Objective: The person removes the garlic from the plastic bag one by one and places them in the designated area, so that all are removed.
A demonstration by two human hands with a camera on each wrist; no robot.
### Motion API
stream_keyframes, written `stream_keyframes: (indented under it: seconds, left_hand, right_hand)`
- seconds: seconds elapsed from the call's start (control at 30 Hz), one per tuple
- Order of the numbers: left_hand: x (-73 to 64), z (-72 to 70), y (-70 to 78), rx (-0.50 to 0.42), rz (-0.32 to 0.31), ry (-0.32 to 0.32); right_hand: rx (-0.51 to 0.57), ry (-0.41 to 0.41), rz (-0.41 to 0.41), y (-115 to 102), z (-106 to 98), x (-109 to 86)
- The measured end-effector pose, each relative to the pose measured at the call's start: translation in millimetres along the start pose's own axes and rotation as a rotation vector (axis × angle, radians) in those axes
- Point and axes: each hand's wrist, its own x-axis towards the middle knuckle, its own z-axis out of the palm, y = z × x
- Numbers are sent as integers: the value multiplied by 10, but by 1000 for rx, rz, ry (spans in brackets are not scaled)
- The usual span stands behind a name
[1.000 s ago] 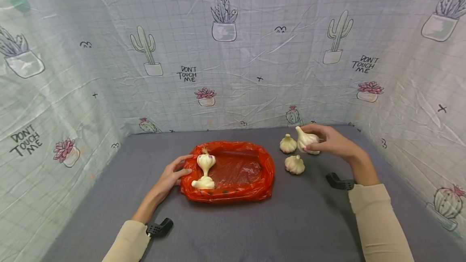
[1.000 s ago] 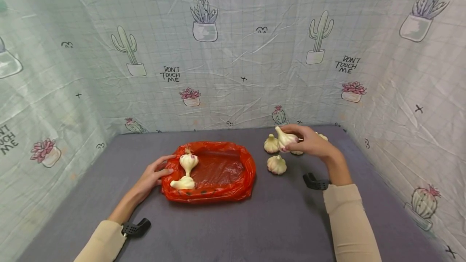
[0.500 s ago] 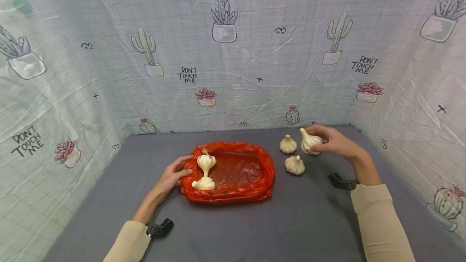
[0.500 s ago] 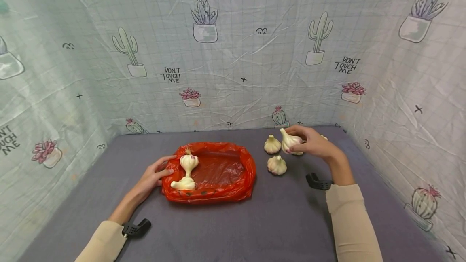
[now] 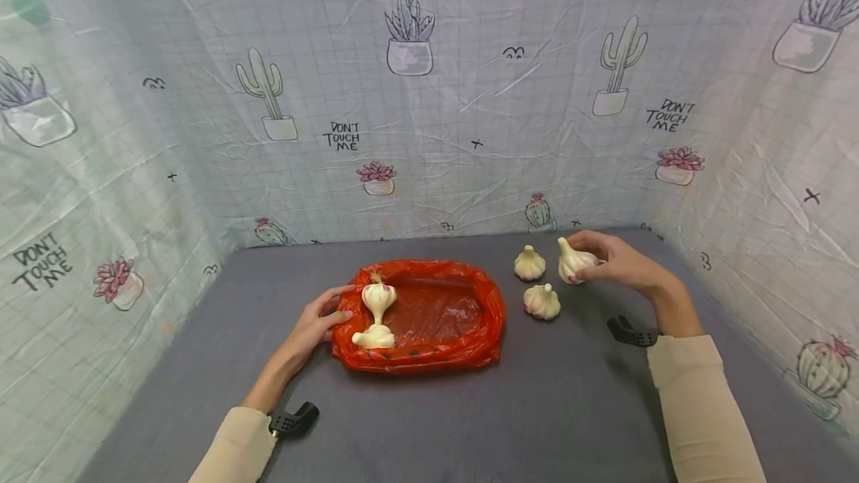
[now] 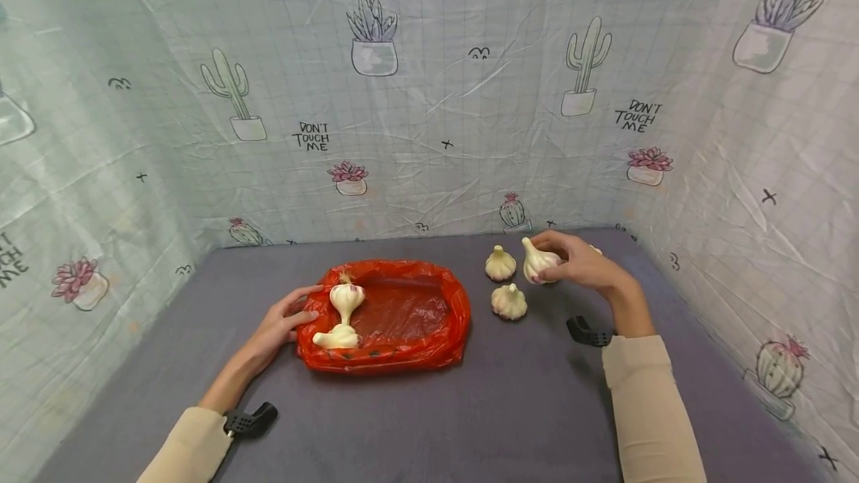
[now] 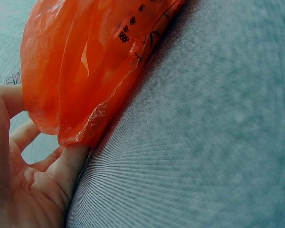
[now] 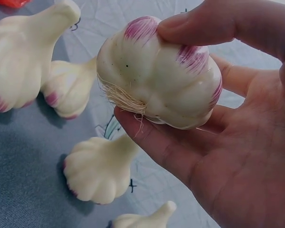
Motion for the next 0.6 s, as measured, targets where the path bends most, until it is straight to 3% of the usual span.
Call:
stream_keyframes:
  seconds: [0.6]
  left_hand:
    - [19,-15,-41,-5,13,-7]
  right_hand:
    - [-8,-23,44,132,5,15]
